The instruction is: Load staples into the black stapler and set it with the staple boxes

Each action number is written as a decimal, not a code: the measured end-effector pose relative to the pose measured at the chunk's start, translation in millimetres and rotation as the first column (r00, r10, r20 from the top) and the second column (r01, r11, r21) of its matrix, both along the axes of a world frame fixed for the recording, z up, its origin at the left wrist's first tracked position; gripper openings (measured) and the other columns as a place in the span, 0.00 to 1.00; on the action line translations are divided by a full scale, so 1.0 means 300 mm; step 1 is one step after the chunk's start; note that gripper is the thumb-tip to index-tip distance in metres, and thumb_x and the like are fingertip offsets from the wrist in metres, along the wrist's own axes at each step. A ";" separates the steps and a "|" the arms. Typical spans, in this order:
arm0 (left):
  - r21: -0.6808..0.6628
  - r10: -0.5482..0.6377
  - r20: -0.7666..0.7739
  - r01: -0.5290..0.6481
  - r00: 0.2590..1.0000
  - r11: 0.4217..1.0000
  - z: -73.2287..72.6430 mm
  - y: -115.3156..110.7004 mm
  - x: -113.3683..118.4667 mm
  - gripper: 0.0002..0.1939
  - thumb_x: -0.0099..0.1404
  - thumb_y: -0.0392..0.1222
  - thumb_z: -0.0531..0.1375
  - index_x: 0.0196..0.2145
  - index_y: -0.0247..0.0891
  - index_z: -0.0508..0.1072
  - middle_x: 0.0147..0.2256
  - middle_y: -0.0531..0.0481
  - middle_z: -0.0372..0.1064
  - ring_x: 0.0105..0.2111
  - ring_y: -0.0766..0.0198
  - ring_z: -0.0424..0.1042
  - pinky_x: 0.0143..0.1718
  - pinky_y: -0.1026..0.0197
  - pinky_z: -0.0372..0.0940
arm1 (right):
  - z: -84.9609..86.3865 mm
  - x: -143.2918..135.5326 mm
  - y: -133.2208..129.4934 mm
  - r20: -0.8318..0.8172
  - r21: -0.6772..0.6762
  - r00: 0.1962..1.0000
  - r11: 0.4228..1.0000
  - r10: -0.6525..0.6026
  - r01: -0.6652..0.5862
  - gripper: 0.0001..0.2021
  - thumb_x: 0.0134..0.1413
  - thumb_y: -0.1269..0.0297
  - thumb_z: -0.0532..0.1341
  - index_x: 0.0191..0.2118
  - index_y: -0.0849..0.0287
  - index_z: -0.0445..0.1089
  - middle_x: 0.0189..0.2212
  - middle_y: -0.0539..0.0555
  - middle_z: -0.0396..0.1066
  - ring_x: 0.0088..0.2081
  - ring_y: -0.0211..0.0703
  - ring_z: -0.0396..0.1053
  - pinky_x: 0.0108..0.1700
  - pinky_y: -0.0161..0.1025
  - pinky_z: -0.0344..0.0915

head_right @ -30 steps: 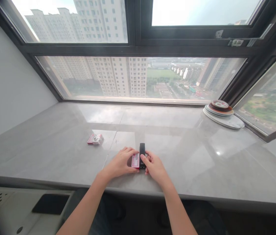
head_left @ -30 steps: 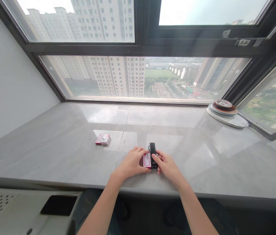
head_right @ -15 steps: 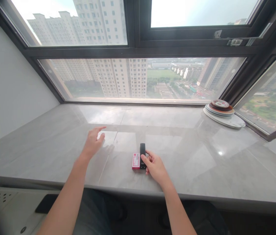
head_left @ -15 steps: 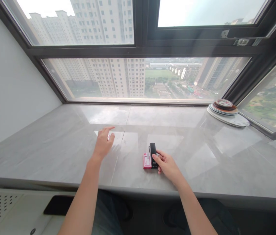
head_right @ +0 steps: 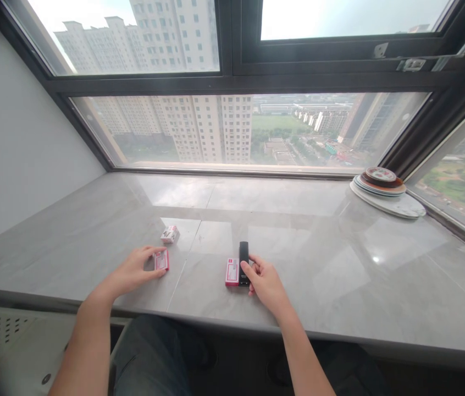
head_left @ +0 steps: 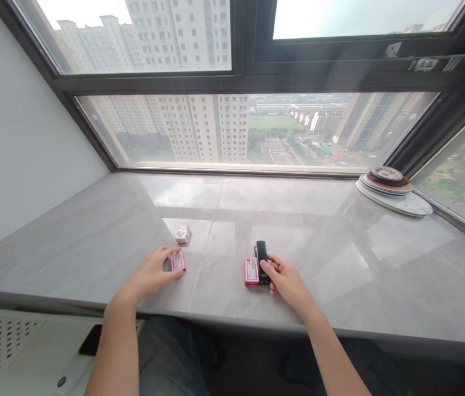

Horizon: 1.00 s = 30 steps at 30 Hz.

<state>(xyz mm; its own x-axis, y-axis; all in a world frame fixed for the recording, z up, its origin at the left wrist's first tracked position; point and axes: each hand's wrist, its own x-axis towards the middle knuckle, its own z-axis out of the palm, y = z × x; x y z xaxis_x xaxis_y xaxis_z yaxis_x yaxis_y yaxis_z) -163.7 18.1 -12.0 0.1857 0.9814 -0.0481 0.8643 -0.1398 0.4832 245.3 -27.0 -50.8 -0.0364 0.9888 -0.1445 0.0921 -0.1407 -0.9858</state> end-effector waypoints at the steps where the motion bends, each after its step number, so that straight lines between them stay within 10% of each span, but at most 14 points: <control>1: -0.024 -0.045 0.033 0.046 0.998 0.999 0.018 -0.028 0.063 0.32 0.61 0.59 0.65 0.60 0.46 0.72 0.56 0.46 0.69 0.59 0.45 0.66 0.62 0.48 0.61 | -0.001 -0.001 0.000 0.001 -0.001 1.000 1.000 0.001 -0.001 0.31 0.61 0.41 0.63 0.61 0.58 0.70 0.24 0.42 0.58 0.19 0.35 0.63 0.22 0.36 0.70; 7: 0.126 -0.296 0.336 0.269 0.894 0.955 0.103 -0.107 0.487 0.28 0.62 0.46 0.66 0.61 0.51 0.71 0.54 0.49 0.70 0.56 0.53 0.71 0.60 0.53 0.65 | -0.011 -0.006 0.000 0.012 0.016 1.000 1.000 -0.004 0.004 0.31 0.61 0.39 0.63 0.58 0.59 0.70 0.23 0.43 0.61 0.19 0.36 0.63 0.21 0.36 0.69; 13: 0.147 -0.357 0.396 0.326 0.846 0.934 0.057 -0.093 0.634 0.31 0.61 0.43 0.68 0.61 0.52 0.71 0.56 0.47 0.71 0.57 0.49 0.71 0.59 0.49 0.67 | -0.005 -0.003 -0.002 0.053 0.039 0.999 0.999 -0.006 0.003 0.29 0.61 0.38 0.62 0.54 0.60 0.72 0.20 0.43 0.62 0.17 0.38 0.64 0.21 0.35 0.67; 24: 0.148 -0.287 0.456 0.246 0.843 0.958 -0.002 -0.053 0.582 0.43 0.62 0.60 0.69 0.70 0.53 0.60 0.67 0.47 0.61 0.65 0.51 0.62 0.63 0.51 0.63 | 0.034 0.017 -0.048 -0.007 -0.009 0.995 0.995 -0.098 0.098 0.37 0.65 0.35 0.55 0.68 0.57 0.61 0.24 0.44 0.61 0.20 0.36 0.58 0.19 0.33 0.59; 27: 0.215 0.048 0.389 -0.141 0.920 0.966 0.020 0.049 0.410 0.23 0.75 0.59 0.53 0.58 0.49 0.75 0.58 0.46 0.69 0.58 0.55 0.69 0.55 0.56 0.67 | 0.045 0.046 -0.105 0.023 0.002 0.992 0.992 -0.126 0.126 0.39 0.63 0.36 0.59 0.71 0.56 0.59 0.28 0.46 0.61 0.22 0.35 0.56 0.21 0.33 0.57; 30: 0.206 0.405 0.280 -0.467 0.870 0.860 0.049 0.171 0.221 0.27 0.71 0.59 0.55 0.56 0.39 0.75 0.47 0.42 0.72 0.48 0.49 0.72 0.50 0.51 0.67 | 0.045 0.050 -0.139 0.160 0.057 0.983 0.995 -0.093 0.085 0.44 0.55 0.42 0.69 0.72 0.55 0.58 0.31 0.47 0.63 0.26 0.37 0.59 0.30 0.36 0.63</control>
<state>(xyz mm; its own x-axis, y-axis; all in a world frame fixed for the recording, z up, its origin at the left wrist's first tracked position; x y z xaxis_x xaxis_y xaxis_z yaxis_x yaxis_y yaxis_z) -97.5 69.3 2.6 -0.2892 0.9342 0.2090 0.7412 0.0803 0.6664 260.3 -68.8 -37.3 0.0722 0.9932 -0.0917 0.2404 -0.1066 -0.9648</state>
